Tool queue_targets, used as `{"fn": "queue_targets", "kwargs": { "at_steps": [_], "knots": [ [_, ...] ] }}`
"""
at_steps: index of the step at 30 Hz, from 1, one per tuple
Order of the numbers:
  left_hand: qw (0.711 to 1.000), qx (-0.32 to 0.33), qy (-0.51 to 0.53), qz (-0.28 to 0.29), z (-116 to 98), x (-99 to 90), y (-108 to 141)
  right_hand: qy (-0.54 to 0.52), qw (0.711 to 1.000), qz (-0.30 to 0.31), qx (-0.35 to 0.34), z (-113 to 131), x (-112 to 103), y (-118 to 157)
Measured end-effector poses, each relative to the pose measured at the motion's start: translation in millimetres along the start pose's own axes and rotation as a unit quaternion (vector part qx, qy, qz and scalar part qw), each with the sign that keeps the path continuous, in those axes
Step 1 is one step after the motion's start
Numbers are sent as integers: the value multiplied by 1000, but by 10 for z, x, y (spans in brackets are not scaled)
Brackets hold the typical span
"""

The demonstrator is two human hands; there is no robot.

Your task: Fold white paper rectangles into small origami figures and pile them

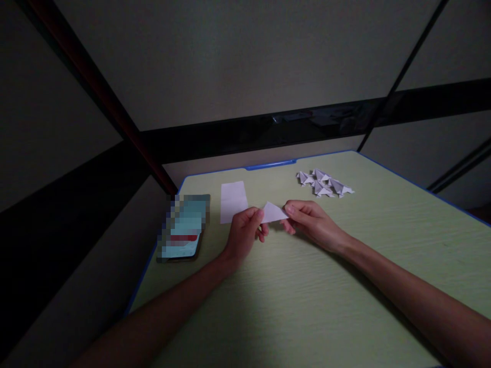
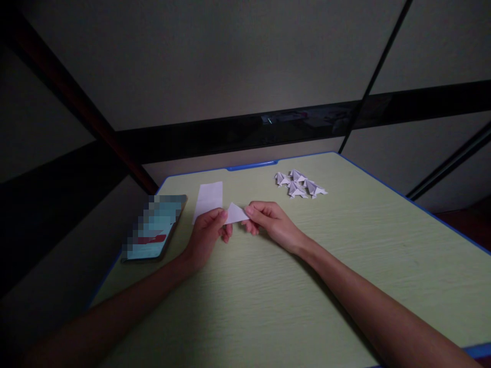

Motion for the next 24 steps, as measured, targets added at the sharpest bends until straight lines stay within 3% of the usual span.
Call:
{"fn": "queue_targets", "kwargs": {
  "at_steps": [8, 18, 24],
  "knots": [
    [1000, 12, -12, 20, -5, 0, 5, -138, 988, 46, 44, -16, 79, 2],
    [998, 14, -17, 67, 5, 25, 19, -135, 987, 62, 56, -14, 80, 11],
    [997, 4, -16, 76, 7, 34, 20, -75, 996, 40, 3, -13, 55, 3]
  ]
}}
Point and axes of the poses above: each hand's wrist, its own y-axis away from the middle knuckle, its own x-axis out of the palm, z = x × y, the point moved 2 cm from there along -y, towards the middle knuckle, and after that the axes turned 4 degrees about x, right-handed, at the moved point
